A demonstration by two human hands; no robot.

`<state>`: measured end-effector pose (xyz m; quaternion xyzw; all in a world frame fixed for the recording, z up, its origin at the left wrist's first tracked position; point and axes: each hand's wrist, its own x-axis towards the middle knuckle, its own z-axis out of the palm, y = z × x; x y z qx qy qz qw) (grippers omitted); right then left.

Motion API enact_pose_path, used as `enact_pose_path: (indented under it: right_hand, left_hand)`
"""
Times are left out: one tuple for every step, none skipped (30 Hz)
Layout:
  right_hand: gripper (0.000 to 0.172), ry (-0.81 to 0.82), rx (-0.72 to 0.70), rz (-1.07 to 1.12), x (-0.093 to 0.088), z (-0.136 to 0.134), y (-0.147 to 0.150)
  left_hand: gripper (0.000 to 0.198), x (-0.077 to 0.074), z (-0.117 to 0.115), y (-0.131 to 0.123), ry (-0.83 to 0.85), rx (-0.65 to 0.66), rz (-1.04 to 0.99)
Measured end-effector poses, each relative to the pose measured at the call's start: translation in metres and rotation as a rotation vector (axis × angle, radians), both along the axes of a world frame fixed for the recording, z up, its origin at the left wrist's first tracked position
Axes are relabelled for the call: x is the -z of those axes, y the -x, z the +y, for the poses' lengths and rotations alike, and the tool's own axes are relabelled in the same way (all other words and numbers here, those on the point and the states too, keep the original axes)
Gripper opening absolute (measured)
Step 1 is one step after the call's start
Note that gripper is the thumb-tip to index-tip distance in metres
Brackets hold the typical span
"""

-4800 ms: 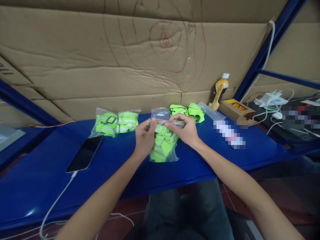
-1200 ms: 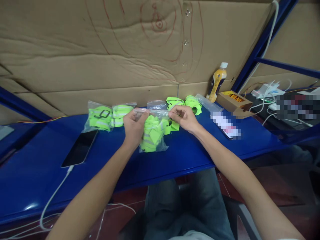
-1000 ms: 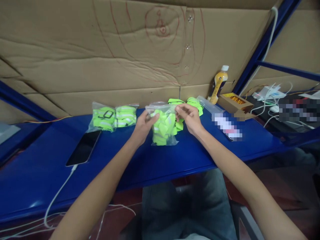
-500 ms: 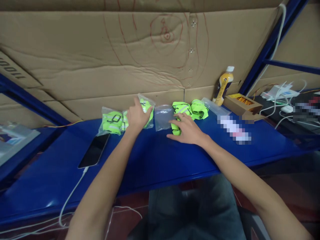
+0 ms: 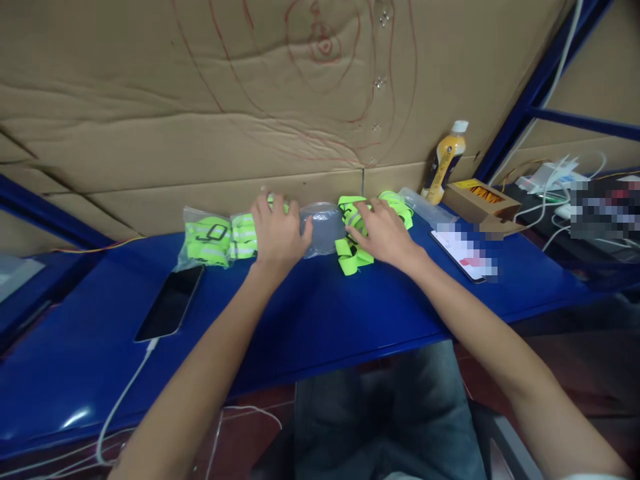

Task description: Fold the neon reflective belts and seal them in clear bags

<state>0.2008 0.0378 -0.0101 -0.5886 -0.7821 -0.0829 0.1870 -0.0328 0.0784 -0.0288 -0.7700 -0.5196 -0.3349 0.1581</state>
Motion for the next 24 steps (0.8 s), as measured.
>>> enact_pose_path:
  right_hand:
    - [0.061, 0.037, 0.035, -0.055, -0.003, 0.008, -0.002]
    - [0.065, 0.091, 0.054, -0.107, -0.004, 0.016, -0.002]
    - [0.068, 0.157, 0.057, -0.144, -0.003, 0.024, -0.003]
    - [0.068, 0.218, 0.055, -0.159, 0.0, 0.032, -0.002]
    - [0.067, 0.244, 0.052, -0.163, 0.004, 0.039, 0.0]
    - [0.067, 0.25, 0.058, -0.159, 0.008, 0.046, 0.002]
    - [0.066, 0.241, 0.072, -0.149, 0.013, 0.051, 0.004]
    - [0.064, 0.221, 0.091, -0.135, 0.017, 0.055, 0.006]
    - [0.061, 0.202, 0.115, -0.115, 0.021, 0.058, 0.007]
    - [0.057, 0.185, 0.141, -0.093, 0.023, 0.061, 0.007]
    - [0.052, 0.172, 0.166, -0.074, 0.024, 0.064, 0.006]
    - [0.048, 0.157, 0.188, -0.045, 0.024, 0.066, 0.003]
    - [0.046, 0.13, 0.206, 0.009, 0.023, 0.068, -0.001]
    - [0.044, 0.087, 0.22, 0.094, 0.021, 0.07, -0.007]
    - [0.042, 0.025, 0.219, 0.21, 0.019, 0.071, -0.012]
    - [0.04, -0.054, 0.199, 0.354, 0.017, 0.07, -0.018]
    - [0.038, -0.143, 0.162, 0.517, 0.014, 0.069, -0.023]
    - [0.039, -0.225, 0.113, 0.687, 0.012, 0.067, -0.026]
    - [0.042, -0.285, 0.06, 0.85, 0.01, 0.063, -0.028]
    - [0.048, -0.308, 0.001, 1.007, 0.008, 0.058, -0.029]
    - [0.056, -0.288, -0.059, 1.151, 0.006, 0.053, -0.028]
    - [0.063, -0.229, -0.119, 1.276, 0.004, 0.047, -0.026]
    - [0.069, -0.134, -0.185, 1.37, 0.002, 0.041, -0.023]
    - [0.073, -0.029, -0.251, 1.437, 0.001, 0.035, -0.02]
  left_hand:
    - [0.037, 0.004, -0.005, -0.002, -0.004, 0.037, 0.0]
    - [0.034, 0.009, -0.01, -0.003, -0.005, 0.08, 0.002]
    - [0.032, 0.013, -0.012, -0.005, 0.0, 0.133, 0.01]
    - [0.031, 0.017, -0.014, -0.006, 0.011, 0.197, 0.024]
    - [0.031, 0.021, -0.016, -0.008, 0.025, 0.268, 0.04]
    - [0.03, 0.024, -0.017, -0.01, 0.039, 0.338, 0.054]
    - [0.03, 0.027, -0.019, -0.012, 0.051, 0.399, 0.065]
    - [0.029, 0.029, -0.02, -0.015, 0.064, 0.445, 0.071]
    - [0.029, 0.031, -0.022, -0.017, 0.077, 0.473, 0.074]
    - [0.029, 0.033, -0.023, -0.019, 0.093, 0.489, 0.077]
    - [0.029, 0.035, -0.024, -0.02, 0.111, 0.496, 0.082]
    - [0.03, 0.036, -0.025, -0.022, 0.128, 0.496, 0.086]
    - [0.031, 0.038, -0.025, -0.022, 0.138, 0.491, 0.085]
    - [0.032, 0.04, -0.025, -0.023, 0.144, 0.482, 0.074]
    - [0.033, 0.041, -0.024, -0.023, 0.143, 0.471, 0.053]
    - [0.033, 0.042, -0.024, -0.023, 0.139, 0.459, 0.026]
    - [0.034, 0.042, -0.023, -0.023, 0.133, 0.45, -0.003]
    - [0.034, 0.042, -0.022, -0.023, 0.127, 0.447, -0.035]
    - [0.034, 0.041, -0.022, -0.024, 0.118, 0.451, -0.07]
    - [0.033, 0.039, -0.022, -0.024, 0.105, 0.462, -0.109]
    - [0.033, 0.036, -0.023, -0.024, 0.089, 0.477, -0.156]
    - [0.032, 0.032, -0.025, -0.025, 0.068, 0.488, -0.212]
    - [0.031, 0.027, -0.027, -0.025, 0.041, 0.491, -0.275]
    - [0.03, 0.023, -0.03, -0.025, 0.009, 0.486, -0.34]
